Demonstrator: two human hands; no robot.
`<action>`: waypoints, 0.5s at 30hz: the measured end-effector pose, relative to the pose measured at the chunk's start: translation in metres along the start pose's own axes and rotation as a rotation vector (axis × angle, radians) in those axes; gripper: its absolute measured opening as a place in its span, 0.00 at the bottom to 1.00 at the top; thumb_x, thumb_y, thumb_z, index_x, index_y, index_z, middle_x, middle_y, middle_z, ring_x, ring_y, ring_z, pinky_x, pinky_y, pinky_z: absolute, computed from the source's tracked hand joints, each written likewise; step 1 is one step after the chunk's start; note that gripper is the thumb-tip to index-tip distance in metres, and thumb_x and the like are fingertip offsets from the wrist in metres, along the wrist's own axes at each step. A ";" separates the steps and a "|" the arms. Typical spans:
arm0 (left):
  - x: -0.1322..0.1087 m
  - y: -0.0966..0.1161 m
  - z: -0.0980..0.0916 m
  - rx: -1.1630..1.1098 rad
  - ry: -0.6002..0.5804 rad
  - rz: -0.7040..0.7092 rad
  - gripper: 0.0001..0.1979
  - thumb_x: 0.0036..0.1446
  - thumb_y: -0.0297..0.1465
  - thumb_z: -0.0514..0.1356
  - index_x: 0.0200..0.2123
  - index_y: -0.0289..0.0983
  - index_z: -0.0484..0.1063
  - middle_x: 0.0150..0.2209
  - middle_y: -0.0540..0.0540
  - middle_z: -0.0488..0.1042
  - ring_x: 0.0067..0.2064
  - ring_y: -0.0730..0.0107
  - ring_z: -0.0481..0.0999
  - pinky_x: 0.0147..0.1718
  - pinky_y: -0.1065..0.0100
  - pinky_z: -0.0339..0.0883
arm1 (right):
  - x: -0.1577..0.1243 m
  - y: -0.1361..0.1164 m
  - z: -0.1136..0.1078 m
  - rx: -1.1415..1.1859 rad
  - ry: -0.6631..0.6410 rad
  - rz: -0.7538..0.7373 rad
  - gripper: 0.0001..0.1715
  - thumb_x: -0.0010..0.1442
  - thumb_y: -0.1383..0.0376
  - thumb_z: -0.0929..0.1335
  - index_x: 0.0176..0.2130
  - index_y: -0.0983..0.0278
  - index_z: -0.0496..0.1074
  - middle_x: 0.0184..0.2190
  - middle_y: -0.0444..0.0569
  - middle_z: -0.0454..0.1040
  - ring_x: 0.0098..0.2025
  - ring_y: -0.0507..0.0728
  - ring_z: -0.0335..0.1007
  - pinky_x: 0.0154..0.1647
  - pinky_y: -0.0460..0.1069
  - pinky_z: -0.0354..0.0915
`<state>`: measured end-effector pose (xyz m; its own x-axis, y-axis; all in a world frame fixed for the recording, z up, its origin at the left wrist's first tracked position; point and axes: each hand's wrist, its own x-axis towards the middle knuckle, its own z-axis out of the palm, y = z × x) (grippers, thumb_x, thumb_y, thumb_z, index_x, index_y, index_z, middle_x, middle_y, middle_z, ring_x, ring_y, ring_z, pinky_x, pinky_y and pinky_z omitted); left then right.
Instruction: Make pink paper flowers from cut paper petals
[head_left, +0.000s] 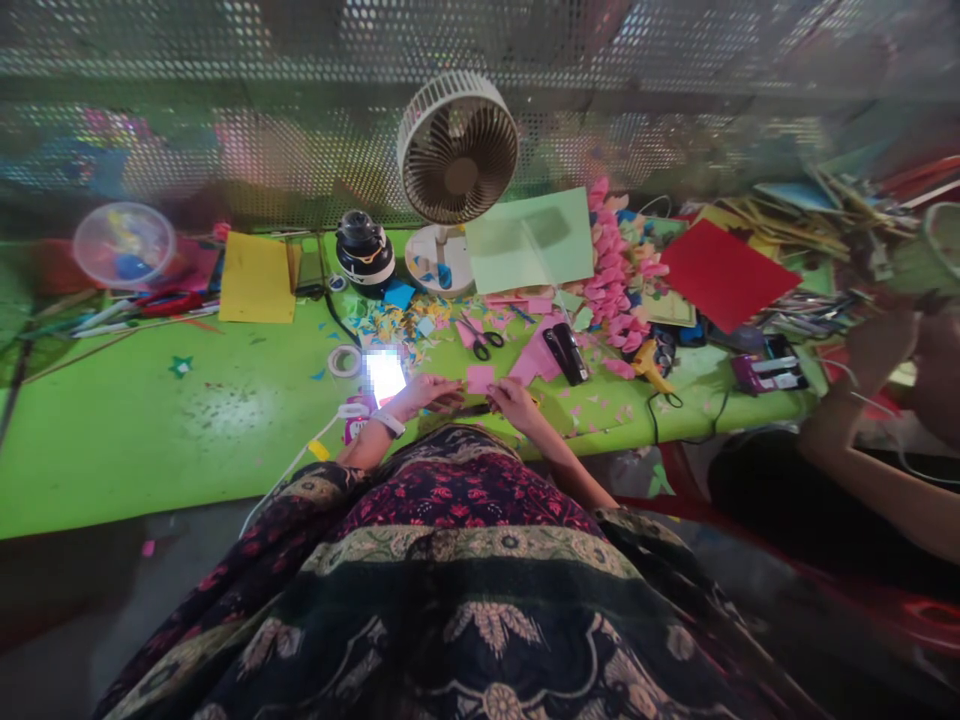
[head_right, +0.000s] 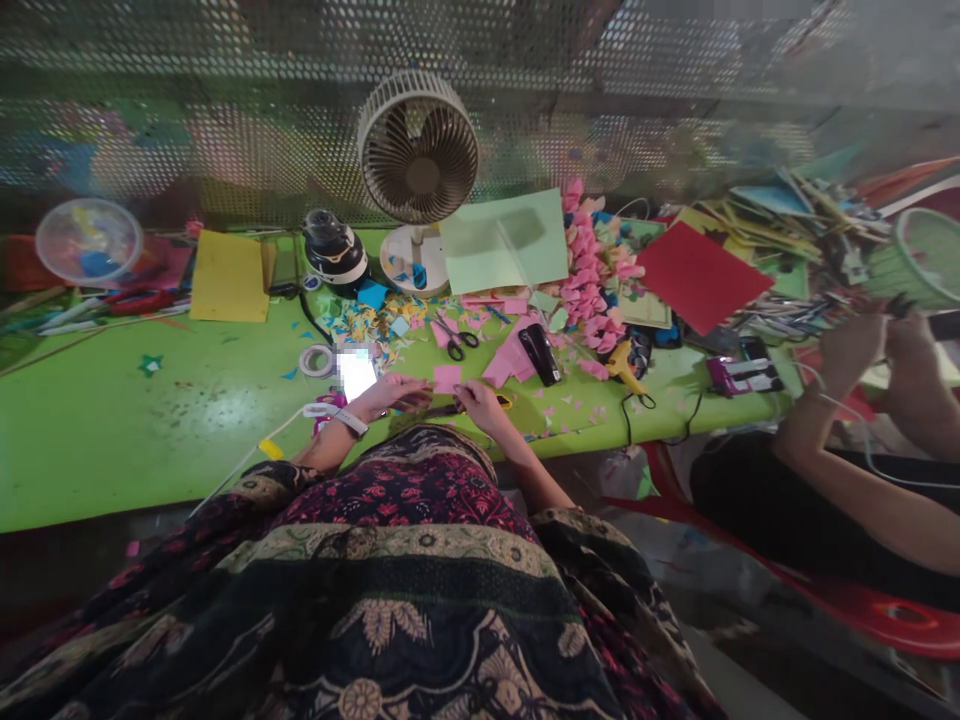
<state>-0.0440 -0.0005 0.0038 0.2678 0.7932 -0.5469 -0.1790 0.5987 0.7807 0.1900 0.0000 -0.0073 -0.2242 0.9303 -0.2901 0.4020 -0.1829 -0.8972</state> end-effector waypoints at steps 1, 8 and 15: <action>0.001 0.000 0.001 0.020 -0.048 -0.036 0.15 0.42 0.39 0.78 0.31 0.39 0.81 0.30 0.41 0.84 0.37 0.57 0.83 0.40 0.60 0.74 | 0.000 -0.001 0.001 0.008 -0.008 0.000 0.28 0.58 0.40 0.67 0.24 0.60 0.66 0.19 0.43 0.71 0.23 0.53 0.66 0.28 0.49 0.64; 0.008 0.000 0.007 0.087 -0.180 -0.052 0.23 0.36 0.45 0.79 0.26 0.35 0.78 0.25 0.45 0.81 0.28 0.67 0.79 0.34 0.64 0.73 | 0.001 -0.018 0.011 0.154 -0.108 0.037 0.29 0.50 0.38 0.73 0.27 0.61 0.72 0.20 0.43 0.73 0.23 0.53 0.68 0.24 0.48 0.64; 0.005 0.006 0.001 0.117 -0.150 -0.086 0.26 0.34 0.48 0.79 0.26 0.33 0.77 0.27 0.42 0.82 0.27 0.69 0.79 0.34 0.66 0.74 | 0.004 -0.012 -0.002 0.138 -0.194 0.078 0.22 0.48 0.47 0.75 0.25 0.62 0.74 0.20 0.43 0.74 0.22 0.52 0.68 0.24 0.47 0.64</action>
<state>-0.0432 0.0067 0.0063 0.4172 0.7088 -0.5688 -0.0408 0.6399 0.7674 0.1860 0.0065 0.0030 -0.3691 0.8357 -0.4067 0.3023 -0.3058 -0.9028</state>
